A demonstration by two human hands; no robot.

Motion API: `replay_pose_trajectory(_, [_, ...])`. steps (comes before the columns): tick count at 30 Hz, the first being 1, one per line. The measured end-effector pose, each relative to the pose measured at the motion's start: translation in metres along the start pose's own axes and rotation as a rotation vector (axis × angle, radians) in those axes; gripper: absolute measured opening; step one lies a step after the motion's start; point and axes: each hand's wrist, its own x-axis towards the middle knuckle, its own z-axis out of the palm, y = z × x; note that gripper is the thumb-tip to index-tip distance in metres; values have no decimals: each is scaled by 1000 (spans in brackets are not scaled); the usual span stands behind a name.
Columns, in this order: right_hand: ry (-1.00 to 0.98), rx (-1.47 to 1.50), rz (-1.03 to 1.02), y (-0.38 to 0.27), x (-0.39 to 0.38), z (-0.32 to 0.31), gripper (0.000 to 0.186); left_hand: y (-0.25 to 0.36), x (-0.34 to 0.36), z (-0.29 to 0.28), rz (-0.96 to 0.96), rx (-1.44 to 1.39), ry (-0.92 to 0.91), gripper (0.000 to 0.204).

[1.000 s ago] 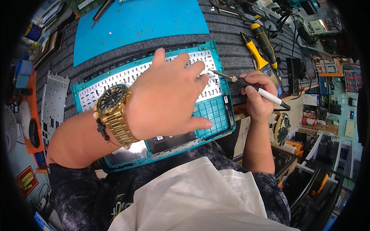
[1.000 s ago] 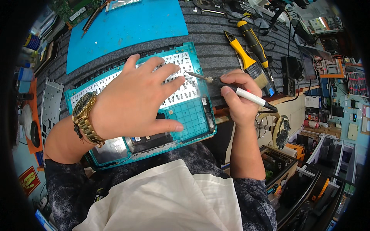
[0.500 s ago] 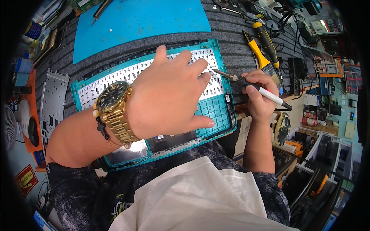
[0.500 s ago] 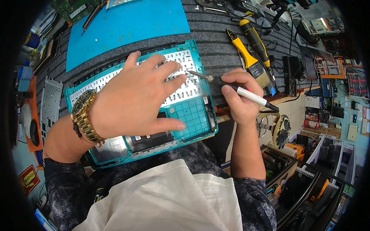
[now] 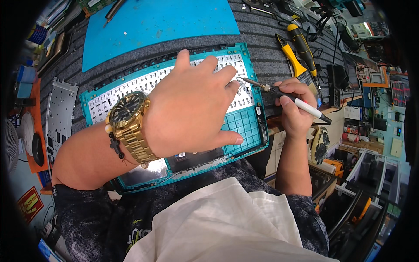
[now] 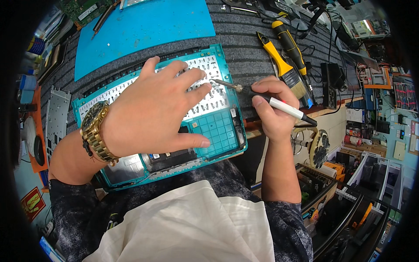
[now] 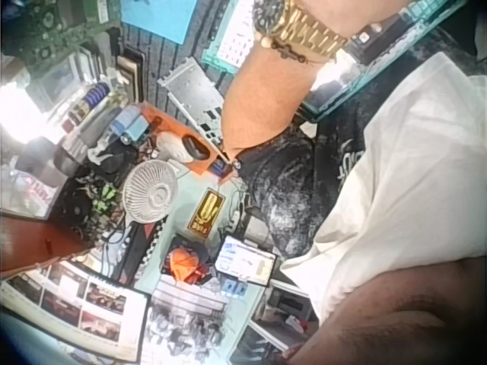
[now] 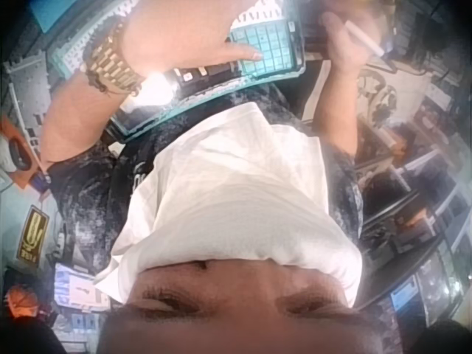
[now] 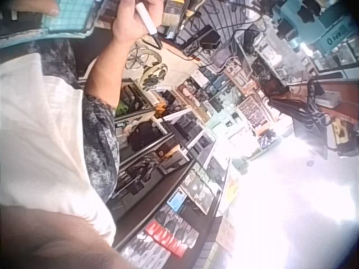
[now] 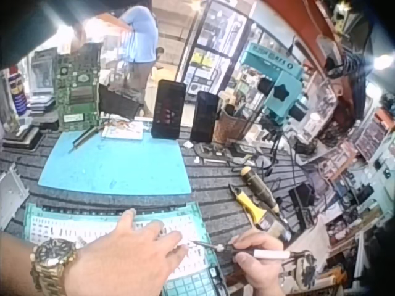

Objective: The person solders small contact points on the internal keyboard assembly of a laptop using a soldering iron, applying the iron tip to various points along the upper edge of the assembly while holding it in place by hand.

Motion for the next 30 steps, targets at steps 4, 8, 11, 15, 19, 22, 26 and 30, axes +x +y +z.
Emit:
replay_pose_trajectory(4, [-5, -15, -5, 0, 0, 1, 21, 0, -1, 2, 4, 8, 13, 87])
replay_pose_trajectory(8, [-20, -29, -14, 0, 0, -1, 21, 1, 0, 0, -3, 9, 3, 87])
replay_pose_trajectory(11, [-18, -30, -14, -1, 0, 1, 20, 1, 0, -1, -6, 10, -11, 87])
replay_pose_trajectory(15, [-22, -28, -18, 0, 1, 0, 20, 1, 1, -1, -6, 6, -21, 87])
replay_pose_trajectory(19, [-23, -39, -16, -1, 1, 1, 20, 1, 0, 1, -6, 13, -5, 88])
replay_pose_trajectory(22, [-25, -52, -21, -1, 0, 0, 20, 2, 1, 1, -10, 20, -4, 88])
replay_pose_trajectory(26, [-12, -42, -23, 1, 0, 1, 20, 2, 0, 0, -10, 14, -8, 88])
replay_pose_trajectory(30, [12, 10, -17, 1, 0, 1, 20, 2, 0, -1, -12, 9, -19, 88])
